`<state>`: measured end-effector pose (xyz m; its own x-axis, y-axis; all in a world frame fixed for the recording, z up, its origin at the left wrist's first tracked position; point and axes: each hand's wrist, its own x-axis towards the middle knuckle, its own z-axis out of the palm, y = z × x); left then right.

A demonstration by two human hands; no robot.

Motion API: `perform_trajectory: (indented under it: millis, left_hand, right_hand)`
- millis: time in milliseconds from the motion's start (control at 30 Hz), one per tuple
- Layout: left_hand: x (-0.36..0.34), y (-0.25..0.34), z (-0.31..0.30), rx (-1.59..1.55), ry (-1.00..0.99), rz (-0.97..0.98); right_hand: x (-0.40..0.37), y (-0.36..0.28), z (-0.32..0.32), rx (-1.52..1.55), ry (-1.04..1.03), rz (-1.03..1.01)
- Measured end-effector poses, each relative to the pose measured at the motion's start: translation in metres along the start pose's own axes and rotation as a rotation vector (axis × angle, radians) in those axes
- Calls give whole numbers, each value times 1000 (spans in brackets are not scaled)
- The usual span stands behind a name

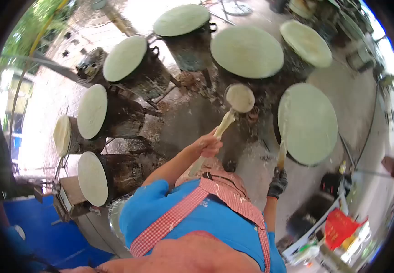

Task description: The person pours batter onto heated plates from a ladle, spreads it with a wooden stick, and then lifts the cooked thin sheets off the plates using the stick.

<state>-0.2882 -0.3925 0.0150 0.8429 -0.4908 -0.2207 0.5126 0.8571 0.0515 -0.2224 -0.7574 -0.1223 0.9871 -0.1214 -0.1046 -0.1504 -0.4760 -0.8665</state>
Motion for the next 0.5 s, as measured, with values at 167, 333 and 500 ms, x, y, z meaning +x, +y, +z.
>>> perform_trajectory:
  millis: [167,333,500]
  left_hand:
    - [-51,17,-31,227,154,194]
    - [-102,45,-103,-595,253,234]
    - [-166,86,-109,-618,275,351]
  right_hand:
    - [47,-80,45,96,-267,96]
    - [89,-115,145,79,-410,-201]
    - [60,-177,247,37,-579,-70]
